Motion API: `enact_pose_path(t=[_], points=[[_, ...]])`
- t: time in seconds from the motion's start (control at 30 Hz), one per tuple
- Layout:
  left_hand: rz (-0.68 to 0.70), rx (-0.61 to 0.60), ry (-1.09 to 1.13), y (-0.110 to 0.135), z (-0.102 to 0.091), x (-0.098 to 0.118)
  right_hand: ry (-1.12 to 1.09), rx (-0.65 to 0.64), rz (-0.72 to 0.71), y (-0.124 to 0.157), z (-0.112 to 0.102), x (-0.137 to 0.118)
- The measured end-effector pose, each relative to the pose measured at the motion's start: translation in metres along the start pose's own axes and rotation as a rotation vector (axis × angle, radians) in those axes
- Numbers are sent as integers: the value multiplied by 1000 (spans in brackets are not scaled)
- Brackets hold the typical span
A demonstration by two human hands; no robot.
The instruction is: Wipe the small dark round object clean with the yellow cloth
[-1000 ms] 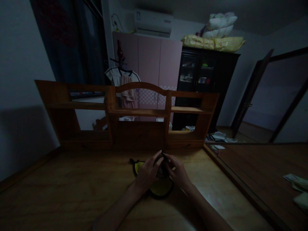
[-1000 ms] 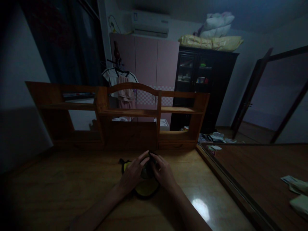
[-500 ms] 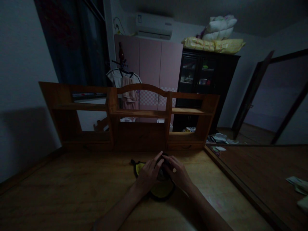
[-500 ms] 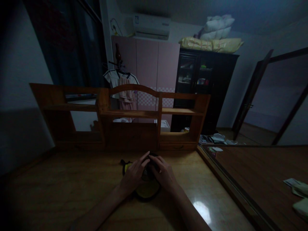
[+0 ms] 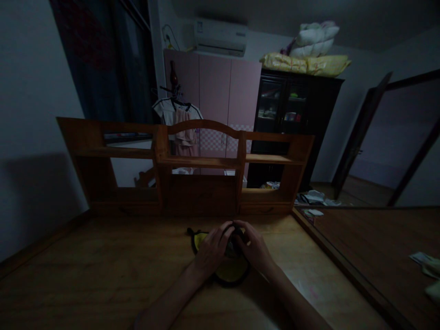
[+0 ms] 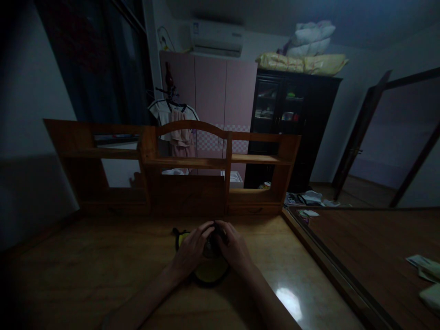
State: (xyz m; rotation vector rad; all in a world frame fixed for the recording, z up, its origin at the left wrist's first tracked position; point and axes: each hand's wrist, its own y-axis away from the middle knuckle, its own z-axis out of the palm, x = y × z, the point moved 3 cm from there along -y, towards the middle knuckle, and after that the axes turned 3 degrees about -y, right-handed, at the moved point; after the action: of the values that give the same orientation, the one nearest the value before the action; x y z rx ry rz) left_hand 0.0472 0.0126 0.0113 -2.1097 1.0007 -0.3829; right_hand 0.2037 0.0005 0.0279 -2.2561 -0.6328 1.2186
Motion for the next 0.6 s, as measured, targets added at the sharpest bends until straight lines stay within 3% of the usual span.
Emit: enact_pose_path(t=[0.6], points=[[33,-54,67,3,4,1,-67,-24,107,1,2,2]])
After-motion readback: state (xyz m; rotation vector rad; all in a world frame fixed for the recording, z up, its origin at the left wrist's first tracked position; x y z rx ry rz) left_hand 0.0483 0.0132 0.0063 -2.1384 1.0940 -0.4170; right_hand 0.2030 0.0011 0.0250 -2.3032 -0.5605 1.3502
